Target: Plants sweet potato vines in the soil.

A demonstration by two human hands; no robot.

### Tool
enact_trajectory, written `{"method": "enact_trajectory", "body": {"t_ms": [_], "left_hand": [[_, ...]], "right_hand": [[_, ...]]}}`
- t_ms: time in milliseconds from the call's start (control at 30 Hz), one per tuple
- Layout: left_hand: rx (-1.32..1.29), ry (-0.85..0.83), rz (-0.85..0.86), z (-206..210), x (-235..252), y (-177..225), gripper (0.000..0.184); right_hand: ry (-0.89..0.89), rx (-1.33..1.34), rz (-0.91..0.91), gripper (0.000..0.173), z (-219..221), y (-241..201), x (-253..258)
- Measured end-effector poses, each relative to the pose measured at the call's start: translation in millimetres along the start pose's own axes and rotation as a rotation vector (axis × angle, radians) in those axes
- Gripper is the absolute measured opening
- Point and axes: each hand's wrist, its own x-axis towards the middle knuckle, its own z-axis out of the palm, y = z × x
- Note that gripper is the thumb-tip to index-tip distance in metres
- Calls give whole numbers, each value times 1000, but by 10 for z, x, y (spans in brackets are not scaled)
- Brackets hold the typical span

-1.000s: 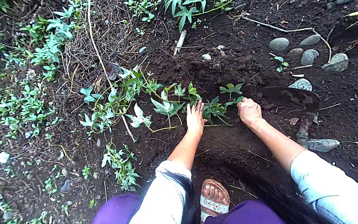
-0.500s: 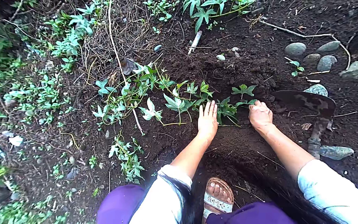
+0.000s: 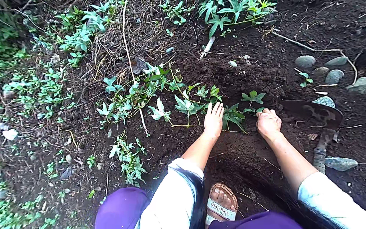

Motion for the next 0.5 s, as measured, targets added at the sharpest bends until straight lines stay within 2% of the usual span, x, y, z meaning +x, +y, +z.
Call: {"method": "enact_trajectory", "body": {"t_ms": [100,267,433,500], "left_hand": [[-72,-45,-73,108,37,-51,65],[-44,-171,-113,18,30,33,70],[5,-202,-111,2,28,36,72],[3,-164,-104,56,3,23,73]], "right_hand": [[15,65,0,20,30,-9,-4],[22,56,4,18,73,-41,37],[10,46,9,18,74,-53,67],[1,42,15,17,61,-60,65]]}}
